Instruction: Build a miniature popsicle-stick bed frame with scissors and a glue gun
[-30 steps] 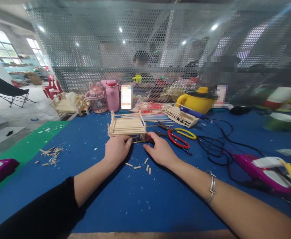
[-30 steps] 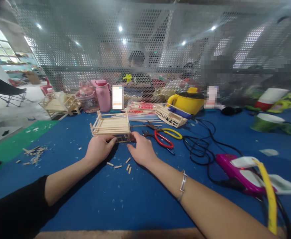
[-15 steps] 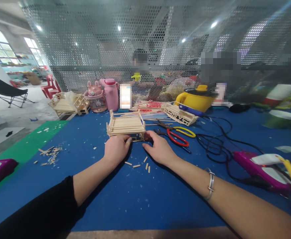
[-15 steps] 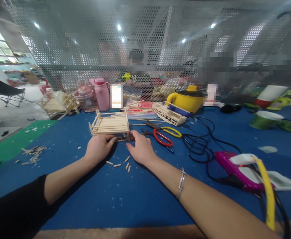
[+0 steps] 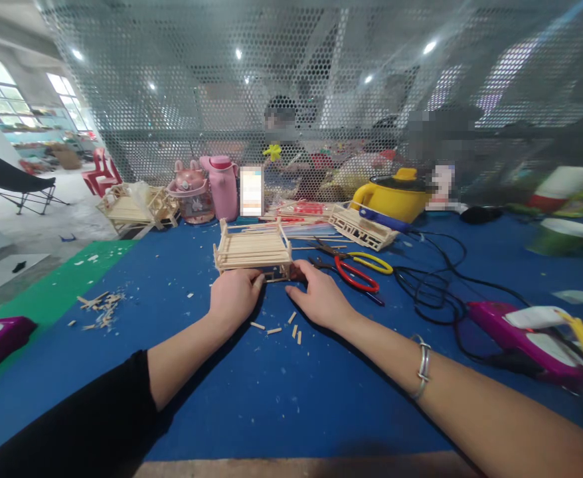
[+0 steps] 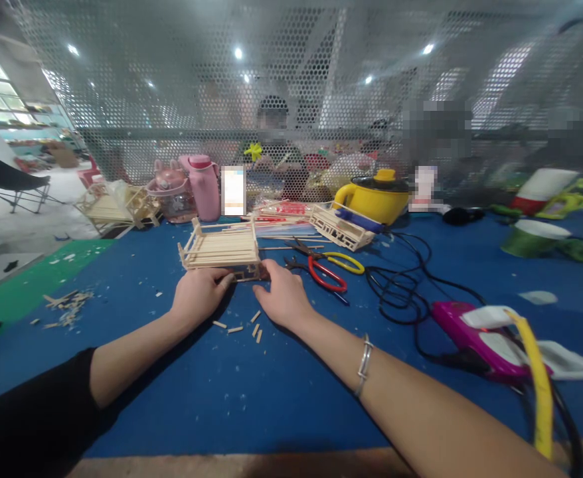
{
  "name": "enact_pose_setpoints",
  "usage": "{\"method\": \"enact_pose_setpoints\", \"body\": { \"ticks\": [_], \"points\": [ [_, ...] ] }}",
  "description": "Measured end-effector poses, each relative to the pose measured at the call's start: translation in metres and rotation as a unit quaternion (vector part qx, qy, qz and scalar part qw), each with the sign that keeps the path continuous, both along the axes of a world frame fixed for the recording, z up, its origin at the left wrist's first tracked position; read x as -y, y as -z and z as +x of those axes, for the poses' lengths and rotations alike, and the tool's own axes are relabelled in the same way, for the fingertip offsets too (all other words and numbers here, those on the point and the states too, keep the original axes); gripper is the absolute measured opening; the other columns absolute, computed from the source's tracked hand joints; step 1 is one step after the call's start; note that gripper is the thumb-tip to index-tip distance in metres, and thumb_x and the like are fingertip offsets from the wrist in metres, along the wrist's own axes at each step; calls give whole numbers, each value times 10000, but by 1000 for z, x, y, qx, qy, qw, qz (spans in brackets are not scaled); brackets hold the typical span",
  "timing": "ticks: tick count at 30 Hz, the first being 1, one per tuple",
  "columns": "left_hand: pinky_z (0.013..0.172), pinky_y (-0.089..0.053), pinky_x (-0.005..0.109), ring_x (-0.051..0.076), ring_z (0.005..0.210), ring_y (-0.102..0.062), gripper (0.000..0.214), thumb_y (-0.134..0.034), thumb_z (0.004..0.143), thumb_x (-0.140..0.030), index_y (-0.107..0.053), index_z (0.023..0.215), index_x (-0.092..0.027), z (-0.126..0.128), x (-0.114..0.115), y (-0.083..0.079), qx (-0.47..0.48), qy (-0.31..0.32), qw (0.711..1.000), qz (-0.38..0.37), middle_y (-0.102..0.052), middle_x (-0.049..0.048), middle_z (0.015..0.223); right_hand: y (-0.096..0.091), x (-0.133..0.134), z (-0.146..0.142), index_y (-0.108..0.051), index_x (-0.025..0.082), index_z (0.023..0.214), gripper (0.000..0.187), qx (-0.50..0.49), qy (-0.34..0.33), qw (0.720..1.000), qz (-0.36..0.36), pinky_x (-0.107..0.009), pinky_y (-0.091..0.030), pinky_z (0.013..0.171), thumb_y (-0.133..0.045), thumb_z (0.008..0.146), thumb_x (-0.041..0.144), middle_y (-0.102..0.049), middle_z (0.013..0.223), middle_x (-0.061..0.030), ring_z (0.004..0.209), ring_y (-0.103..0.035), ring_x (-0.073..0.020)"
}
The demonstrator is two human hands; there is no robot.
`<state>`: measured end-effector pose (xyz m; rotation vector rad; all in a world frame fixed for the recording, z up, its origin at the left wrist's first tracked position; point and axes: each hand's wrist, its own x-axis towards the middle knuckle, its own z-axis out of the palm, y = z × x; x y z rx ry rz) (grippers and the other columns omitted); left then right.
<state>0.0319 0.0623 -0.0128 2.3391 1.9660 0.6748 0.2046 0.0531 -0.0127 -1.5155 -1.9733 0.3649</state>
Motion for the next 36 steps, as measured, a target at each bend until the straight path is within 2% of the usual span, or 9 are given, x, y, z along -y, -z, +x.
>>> {"method": "enact_pose_setpoints", "body": {
  "ticks": [4,11,15,20,23,27,32,36],
  "points": [
    [610,-426,267,214,772,-658,274,-458,857,-364,-714,925,-291,-1,-2,2,5,10,1000,-3,-734,39,847,1,0,0,-542,220,1056,310,-5,-6,1000,5,-367,-430,835,-593,751,221,-663,995,-56,945,-602,-210],
    [734,-456,271,213,879,-652,249,-465,861,-292,-694,950,-250,-4,-4,4,24,30,999,-6,-725,52,926,1,0,1,-546,214,1050,311,-6,-9,1000,5,-376,-430,838,-592,743,200,-660,993,-56,947,-598,-212],
    [729,-470,283,217,876,-652,248,-427,878,-256,-640,1001,-224,-7,7,1,-19,50,999,-9,-705,54,981,0,1,1,-544,215,1052,320,-7,-12,1000,2,-368,-432,833,-597,737,192,-660,994,-55,951,-597,-210],
    [799,-474,311,236,995,-598,318,-458,870,-276,-517,1158,-155,-3,18,2,-73,62,995,30,-643,104,1086,-1,2,1,-544,220,1054,320,-7,-12,1000,-2,-364,-433,824,-594,739,189,-660,1009,-56,955,-599,-209],
    [863,-451,348,252,1019,-570,326,-459,874,-338,-520,1130,-144,0,14,3,-97,90,990,42,-637,110,1047,-1,2,1,-539,222,1056,322,-2,-11,1000,0,-355,-431,830,-597,740,198,-660,1016,-52,963,-598,-207],
    [895,-434,376,252,1035,-560,338,-382,908,-353,-501,1168,-172,1,8,4,-97,126,986,39,-629,94,1078,-1,2,1,-520,211,1076,342,5,-8,1000,-3,-359,-433,841,-592,742,198,-658,1033,-58,972,-599,-209],
    [910,-429,366,240,1027,-568,317,-337,924,-348,-537,1108,-185,1,6,5,-87,137,986,24,-630,77,1081,1,1,1,-512,208,1086,351,10,-11,1000,0,-367,-437,843,-593,744,206,-659,1017,-61,964,-604,-213],
    [885,-442,371,247,1002,-579,282,-361,914,-305,-536,1074,-153,1,5,5,-73,122,990,25,-638,103,1044,1,1,2,-525,213,1084,349,9,-12,1000,6,-375,-439,839,-596,742,207,-658,1022,-67,960,-605,-216]
  ]
}}
